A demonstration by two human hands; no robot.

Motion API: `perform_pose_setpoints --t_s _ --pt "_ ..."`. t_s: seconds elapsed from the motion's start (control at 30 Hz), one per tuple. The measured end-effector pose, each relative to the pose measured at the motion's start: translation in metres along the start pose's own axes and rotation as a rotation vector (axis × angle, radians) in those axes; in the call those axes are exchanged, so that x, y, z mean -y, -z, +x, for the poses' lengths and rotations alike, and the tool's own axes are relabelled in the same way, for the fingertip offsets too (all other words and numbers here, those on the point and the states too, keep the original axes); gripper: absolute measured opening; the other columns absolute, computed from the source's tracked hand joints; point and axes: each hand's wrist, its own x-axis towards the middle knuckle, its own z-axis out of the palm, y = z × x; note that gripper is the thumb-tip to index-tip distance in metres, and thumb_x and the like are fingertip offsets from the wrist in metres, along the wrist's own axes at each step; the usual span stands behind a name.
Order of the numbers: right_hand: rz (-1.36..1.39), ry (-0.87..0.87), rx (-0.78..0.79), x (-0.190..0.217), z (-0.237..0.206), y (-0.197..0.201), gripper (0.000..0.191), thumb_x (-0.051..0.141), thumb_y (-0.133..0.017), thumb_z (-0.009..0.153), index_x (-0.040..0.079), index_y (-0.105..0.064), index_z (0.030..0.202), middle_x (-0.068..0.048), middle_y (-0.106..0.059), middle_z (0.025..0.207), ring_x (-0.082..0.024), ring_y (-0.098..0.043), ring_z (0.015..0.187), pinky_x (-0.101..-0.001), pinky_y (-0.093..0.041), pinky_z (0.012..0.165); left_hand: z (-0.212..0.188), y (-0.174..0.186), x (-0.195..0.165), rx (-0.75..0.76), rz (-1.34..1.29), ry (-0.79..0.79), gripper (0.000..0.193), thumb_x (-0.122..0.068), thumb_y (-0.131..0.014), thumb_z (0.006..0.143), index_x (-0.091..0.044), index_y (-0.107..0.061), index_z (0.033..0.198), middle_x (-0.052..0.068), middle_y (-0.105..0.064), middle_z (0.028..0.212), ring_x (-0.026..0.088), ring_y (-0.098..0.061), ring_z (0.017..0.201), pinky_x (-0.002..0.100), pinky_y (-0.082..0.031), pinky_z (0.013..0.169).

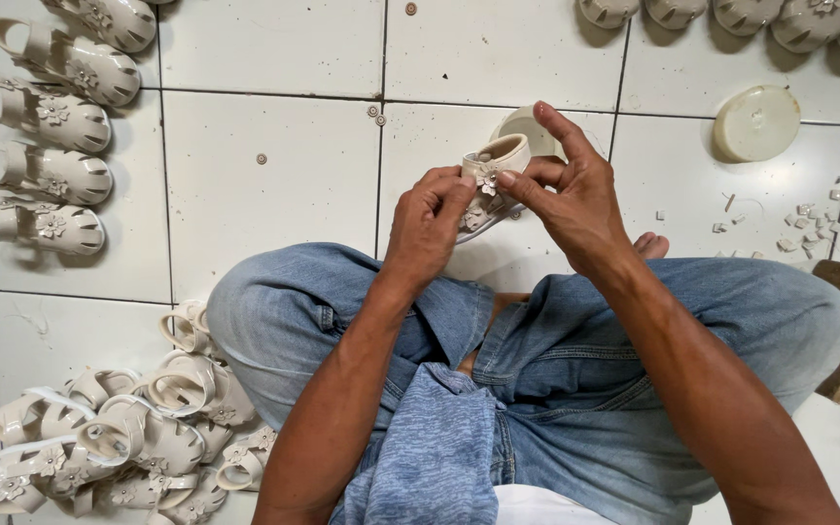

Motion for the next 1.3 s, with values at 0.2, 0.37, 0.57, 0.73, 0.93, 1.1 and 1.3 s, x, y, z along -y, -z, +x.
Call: perform_pose_setpoints --t_s 0.2,0.37,0.57,0.73,0.93,1.1,1.3 --pt "-0.122 0.131 0.021 0.002 -0.002 0.000 0.083 0.009 -0.077 0.094 -0.003 -0.029 0.160 -0.011 -0.075 0.088 -0.016 -0.075 0.090 -0.0308 -0.058 0.095 0.000 0.000 0.007 0.035 0.088 -0.145 0.016 -0.015 -0.072 0.089 0.000 -0.070 0.094 0.011 -0.069 0.121 0.015 -0.065 0.096 0.031 -0.055 0.088" --pt "-0.089 0.099 -0.011 0.006 -0.002 -0.004 0.083 0.011 -0.077 0.092 -0.001 -0.030 0.159 -0.011 -0.075 0.093 -0.015 -0.075 0.091 -0.0293 -0.060 0.085 0.003 -0.005 0.013 -0.041 0.132 -0.096 0.018 -0.019 -0.076 0.087 -0.002 -0.069 0.091 0.013 -0.073 0.121 0.017 -0.063 0.088 0.033 -0.056 0.081" --pt "-0.123 0.106 -0.036 0.008 -0.005 -0.008 0.082 0.012 -0.076 0.092 0.001 -0.032 0.159 -0.013 -0.077 0.095 -0.015 -0.076 0.093 -0.0291 -0.061 0.086 0.003 -0.006 0.014 -0.051 0.087 -0.162 0.022 -0.023 -0.076 0.091 -0.002 -0.069 0.090 0.014 -0.068 0.127 0.016 -0.066 0.095 0.034 -0.059 0.084" --pt "-0.109 0.094 -0.052 0.007 -0.005 -0.011 0.081 0.014 -0.076 0.091 0.002 -0.032 0.158 -0.011 -0.077 0.097 -0.014 -0.076 0.093 -0.0316 -0.062 0.084 0.003 -0.005 0.014 -0.063 0.118 -0.127 0.021 -0.021 -0.076 0.090 -0.001 -0.069 0.090 0.014 -0.069 0.126 0.017 -0.065 0.090 0.033 -0.058 0.080" --pt "-0.568 0.419 -0.158 0.013 -0.013 -0.002 0.088 0.017 -0.086 0.084 0.007 -0.038 0.156 -0.010 -0.073 0.106 -0.025 -0.069 0.109 -0.0455 -0.051 0.109 0.000 -0.003 0.009 -0.108 0.157 -0.154 0.022 -0.018 -0.076 0.086 0.001 -0.067 0.093 0.009 -0.066 0.115 0.015 -0.065 0.087 0.031 -0.057 0.075" --pt "-0.740 0.797 0.086 0.023 -0.018 0.004 0.102 0.027 -0.091 0.069 0.021 -0.033 0.153 -0.015 -0.062 0.140 -0.035 -0.056 0.132 -0.0480 -0.047 0.113 -0.006 0.005 -0.002 -0.129 0.157 -0.164 0.020 -0.015 -0.077 0.086 0.001 -0.069 0.094 0.007 -0.065 0.105 0.016 -0.065 0.086 0.030 -0.055 0.076" --pt "-0.540 0.297 0.202 0.026 -0.010 0.004 0.116 0.035 -0.088 0.069 0.021 -0.019 0.161 -0.005 -0.066 0.138 -0.028 -0.057 0.135 -0.0489 -0.048 0.112 -0.022 0.016 -0.022 -0.027 0.000 -0.246 0.016 -0.014 -0.072 0.093 0.001 -0.072 0.096 0.006 -0.066 0.110 0.012 -0.067 0.090 0.026 -0.058 0.076"
